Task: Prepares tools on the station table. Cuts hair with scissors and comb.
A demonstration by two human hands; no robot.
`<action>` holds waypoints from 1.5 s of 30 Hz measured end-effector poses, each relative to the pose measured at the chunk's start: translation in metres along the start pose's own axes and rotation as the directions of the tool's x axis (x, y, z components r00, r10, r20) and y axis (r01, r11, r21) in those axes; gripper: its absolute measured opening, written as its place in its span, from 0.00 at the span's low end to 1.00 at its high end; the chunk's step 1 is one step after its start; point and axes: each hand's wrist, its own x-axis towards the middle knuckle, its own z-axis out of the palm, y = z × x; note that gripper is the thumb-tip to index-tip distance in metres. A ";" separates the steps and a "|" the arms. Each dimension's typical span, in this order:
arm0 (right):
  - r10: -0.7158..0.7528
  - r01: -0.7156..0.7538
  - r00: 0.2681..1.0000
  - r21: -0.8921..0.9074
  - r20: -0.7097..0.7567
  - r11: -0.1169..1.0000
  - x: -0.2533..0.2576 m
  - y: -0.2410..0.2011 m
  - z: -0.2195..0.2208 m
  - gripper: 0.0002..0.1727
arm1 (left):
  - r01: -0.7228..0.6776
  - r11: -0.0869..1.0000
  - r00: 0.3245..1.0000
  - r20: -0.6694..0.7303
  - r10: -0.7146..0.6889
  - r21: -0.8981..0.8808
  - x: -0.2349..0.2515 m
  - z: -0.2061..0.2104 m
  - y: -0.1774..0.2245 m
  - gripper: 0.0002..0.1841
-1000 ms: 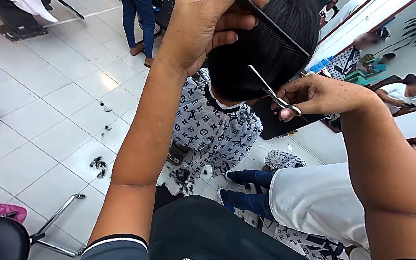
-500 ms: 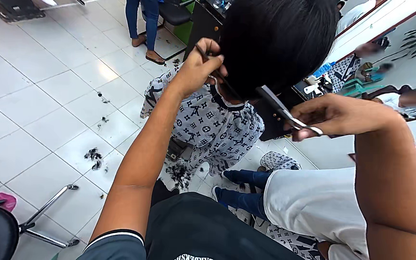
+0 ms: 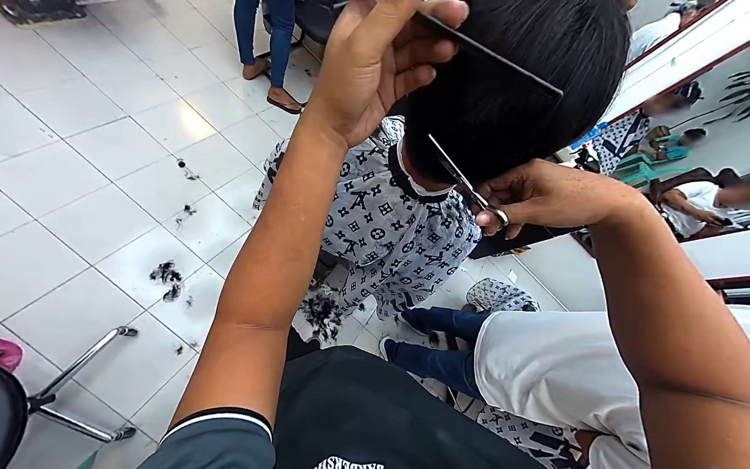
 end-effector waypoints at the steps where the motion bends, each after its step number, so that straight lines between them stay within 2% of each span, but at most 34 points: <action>1: -0.013 0.013 1.000 -0.061 0.003 0.998 -0.002 0.001 0.000 0.14 | 0.024 0.999 0.999 -0.023 -0.023 0.047 0.002 0.003 0.000 0.15; 2: -0.028 0.031 0.999 -0.123 0.024 0.992 -0.007 0.002 -0.001 0.17 | 0.059 0.992 0.998 -0.036 -0.055 0.111 0.005 0.004 -0.001 0.11; 4: -0.075 0.085 0.995 -0.156 0.072 0.984 -0.022 0.004 -0.007 0.22 | 0.156 0.958 0.987 -0.066 -0.145 0.239 0.008 -0.003 -0.008 0.10; 6: -0.148 0.148 0.985 0.003 0.084 0.989 -0.042 0.009 -0.019 0.22 | 0.247 0.916 0.969 -0.088 -0.231 0.316 0.007 -0.015 -0.016 0.11; 9: -0.200 0.184 0.973 0.138 0.112 0.973 -0.057 0.015 -0.045 0.29 | 0.298 0.901 0.954 -0.080 -0.288 0.314 0.000 -0.027 -0.016 0.09; 12: -0.130 0.113 0.983 0.128 0.132 0.985 -0.045 0.008 -0.051 0.36 | 0.292 0.910 0.956 -0.067 -0.285 0.293 -0.006 -0.028 -0.013 0.08; 14: -0.112 0.100 0.988 0.112 0.106 0.989 -0.029 -0.001 -0.044 0.33 | 0.279 0.920 0.960 -0.061 -0.273 0.276 -0.007 -0.026 -0.012 0.08; 16: -0.126 0.123 0.992 0.101 0.025 0.987 -0.018 -0.009 -0.035 0.18 | 0.265 0.924 0.964 -0.054 -0.261 0.274 -0.009 -0.027 -0.012 0.07; 18: -0.116 0.119 0.993 0.093 -0.032 0.989 -0.014 -0.013 -0.029 0.09 | 0.254 0.924 0.966 -0.038 -0.254 0.287 -0.012 -0.030 -0.011 0.06; 21: -0.064 0.066 0.998 0.063 -0.025 0.996 -0.016 -0.013 -0.026 0.12 | 0.242 0.921 0.966 0.010 -0.257 0.305 -0.014 -0.036 -0.010 0.05; 23: -0.029 0.033 0.997 0.047 -0.072 0.998 -0.018 -0.015 -0.022 0.11 | 0.226 0.911 0.962 0.067 -0.264 0.345 -0.013 -0.039 -0.008 0.05; 25: -0.015 0.019 0.993 0.027 -0.119 0.999 -0.018 -0.016 -0.019 0.10 | 0.207 0.880 0.945 0.144 -0.293 0.427 -0.011 -0.042 -0.005 0.07; 27: -0.006 0.004 0.991 -0.011 -0.135 1.000 -0.020 -0.016 -0.017 0.13 | 0.190 0.855 0.914 0.230 -0.334 0.483 -0.008 -0.045 0.000 0.07; 30: -0.022 0.013 0.986 -0.058 -0.166 0.998 -0.019 -0.011 -0.014 0.15 | 0.115 0.907 0.911 0.322 -0.260 0.406 -0.002 -0.039 0.007 0.06; 33: -0.031 0.003 0.978 -0.133 -0.209 0.991 -0.016 -0.005 -0.010 0.18 | 0.020 0.977 0.967 0.244 -0.073 0.212 0.006 -0.013 0.010 0.07; 35: -0.032 -0.016 0.973 -0.206 -0.230 0.979 -0.016 -0.003 -0.007 0.20 | 0.019 0.984 0.991 0.130 -0.043 0.177 0.011 0.003 0.008 0.09; 37: -0.084 0.021 0.969 -0.259 -0.234 0.966 -0.017 -0.001 -0.003 0.18 | 0.084 0.968 0.994 0.046 -0.098 0.235 0.014 0.007 0.002 0.08; 39: -0.111 0.061 0.982 -0.297 -0.154 0.953 -0.024 0.001 -0.003 0.21 | 0.157 0.933 0.986 -0.003 -0.165 0.322 0.012 -0.003 -0.014 0.08; 42: -0.083 0.076 0.996 -0.159 -0.036 0.984 -0.043 0.004 -0.007 0.18 | 0.226 0.894 0.972 -0.026 -0.234 0.386 -0.003 -0.037 -0.044 0.10; 45: -0.022 0.023 0.998 -0.019 0.051 1.000 -0.057 0.012 -0.020 0.16 | 0.253 0.873 0.960 0.000 -0.279 0.417 -0.021 -0.065 -0.065 0.11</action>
